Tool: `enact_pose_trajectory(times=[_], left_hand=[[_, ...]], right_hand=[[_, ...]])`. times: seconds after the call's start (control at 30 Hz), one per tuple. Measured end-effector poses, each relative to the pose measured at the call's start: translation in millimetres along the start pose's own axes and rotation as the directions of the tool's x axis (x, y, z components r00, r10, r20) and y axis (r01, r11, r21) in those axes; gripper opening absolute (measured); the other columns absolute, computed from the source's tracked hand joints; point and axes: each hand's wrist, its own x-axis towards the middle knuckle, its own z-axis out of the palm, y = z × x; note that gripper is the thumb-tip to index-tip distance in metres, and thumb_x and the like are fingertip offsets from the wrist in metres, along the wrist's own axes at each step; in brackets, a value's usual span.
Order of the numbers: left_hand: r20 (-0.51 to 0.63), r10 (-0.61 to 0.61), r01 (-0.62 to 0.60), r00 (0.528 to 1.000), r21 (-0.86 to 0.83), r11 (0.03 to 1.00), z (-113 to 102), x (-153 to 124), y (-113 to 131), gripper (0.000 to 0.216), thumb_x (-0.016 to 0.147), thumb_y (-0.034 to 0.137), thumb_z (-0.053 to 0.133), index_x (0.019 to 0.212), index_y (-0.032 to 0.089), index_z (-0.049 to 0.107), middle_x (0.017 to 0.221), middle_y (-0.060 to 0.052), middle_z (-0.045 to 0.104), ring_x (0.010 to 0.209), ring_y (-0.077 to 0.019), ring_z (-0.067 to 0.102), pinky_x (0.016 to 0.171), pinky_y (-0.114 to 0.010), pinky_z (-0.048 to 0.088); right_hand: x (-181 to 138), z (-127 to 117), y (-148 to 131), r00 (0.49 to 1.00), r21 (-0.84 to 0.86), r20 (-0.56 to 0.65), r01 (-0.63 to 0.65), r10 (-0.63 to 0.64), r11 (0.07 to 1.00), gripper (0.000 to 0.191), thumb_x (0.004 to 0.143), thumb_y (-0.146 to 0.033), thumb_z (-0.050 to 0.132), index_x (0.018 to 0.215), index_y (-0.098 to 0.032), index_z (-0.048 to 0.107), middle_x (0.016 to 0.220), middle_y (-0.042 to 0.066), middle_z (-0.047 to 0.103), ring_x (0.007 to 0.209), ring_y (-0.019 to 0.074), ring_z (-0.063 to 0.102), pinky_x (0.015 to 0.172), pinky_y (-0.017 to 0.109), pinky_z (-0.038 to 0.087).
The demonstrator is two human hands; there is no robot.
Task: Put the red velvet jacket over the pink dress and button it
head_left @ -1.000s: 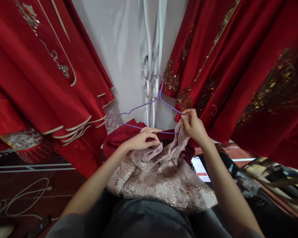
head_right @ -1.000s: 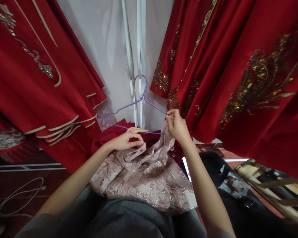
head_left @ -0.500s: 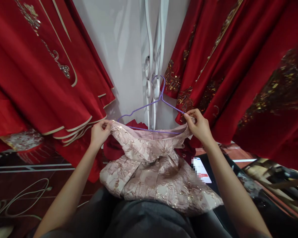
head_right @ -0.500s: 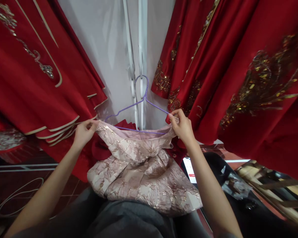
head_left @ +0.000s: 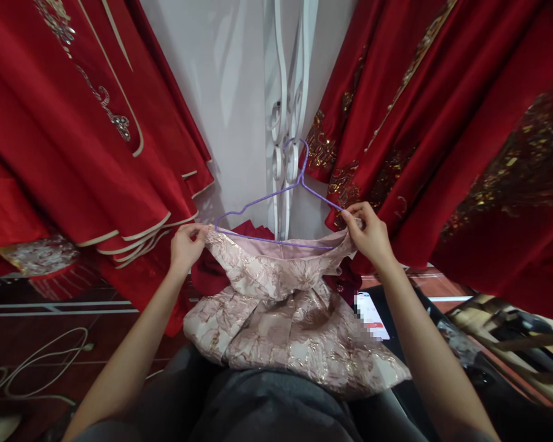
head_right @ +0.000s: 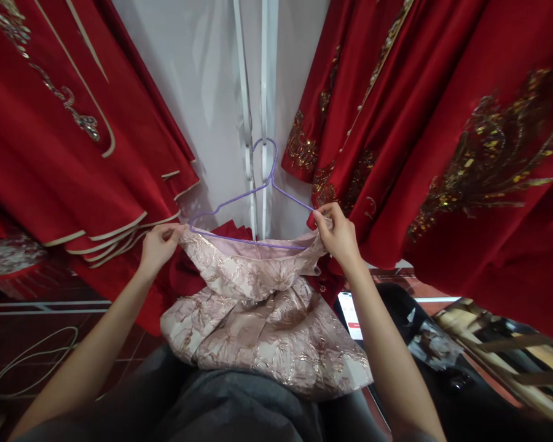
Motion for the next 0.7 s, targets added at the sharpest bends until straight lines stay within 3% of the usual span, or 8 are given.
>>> enact_pose_trajectory(times=[0.2,0.33,0.43,0.57,0.7], left_hand=[[-0.038,0.011,-0.013,0.999,-0.07,0.997,-3.9,-5.8,-1.8,0.029,0.081,0.04,0.054,0.086,0.017,0.071,0.101,-0.008,0.07,0.101,-0.0216,0.062,0.095,-0.034,0.046],[-0.053,0.109,-0.118,0.993,-0.227,0.967,1.7,3.2,18.7,0.029,0.083,0.041,0.055,0.089,0.017,0.07,0.098,-0.007,0.071,0.097,-0.0208,0.064,0.092,-0.032,0.048],[0.017,0.204,-0.189,0.979,-0.311,0.931,11.8,11.7,48.9,0.031,0.085,0.042,0.055,0.092,0.016,0.07,0.095,-0.006,0.072,0.09,-0.0198,0.065,0.085,-0.029,0.05],[0.143,0.325,-0.276,0.935,-0.284,0.918,25.9,15.5,86.2,0.033,0.088,0.043,0.051,0.095,0.018,0.07,0.096,-0.003,0.073,0.088,-0.0188,0.065,0.083,-0.026,0.049],[0.24,0.379,-0.309,0.894,-0.282,0.908,28.5,24.2,94.7,0.036,0.088,0.046,0.052,0.106,0.02,0.069,0.107,-0.004,0.072,0.099,-0.0215,0.065,0.089,-0.029,0.047]], right_hand=[[0.3,-0.8,-0.7,1.0,0.006,0.012,0.005,-0.005,1.0,0.029,0.089,-0.051,0.049,0.091,-0.023,0.056,0.074,0.002,0.064,0.066,0.0174,0.059,0.061,0.026,0.042],[-0.4,-1.3,1.3,1.0,0.011,0.008,0.03,-0.03,0.999,0.028,0.089,-0.05,0.05,0.09,-0.023,0.056,0.073,0.001,0.063,0.065,0.0169,0.058,0.062,0.026,0.042],[-0.6,-1.7,2.1,0.999,0.023,0.018,0.031,-0.032,0.999,0.029,0.089,-0.051,0.05,0.091,-0.023,0.055,0.075,0.002,0.065,0.067,0.0177,0.06,0.064,0.027,0.043],[5.5,0.8,-1.6,1.0,-0.028,0.015,0.0,0.0,1.0,0.033,0.089,-0.055,0.047,0.095,-0.023,0.053,0.08,0.005,0.067,0.07,0.02,0.062,0.065,0.029,0.044],[13.9,11.0,-5.2,0.997,-0.1,0.057,0.054,-0.049,0.993,0.036,0.088,-0.056,0.047,0.1,-0.022,0.051,0.087,0.008,0.068,0.075,0.024,0.064,0.069,0.032,0.044]])
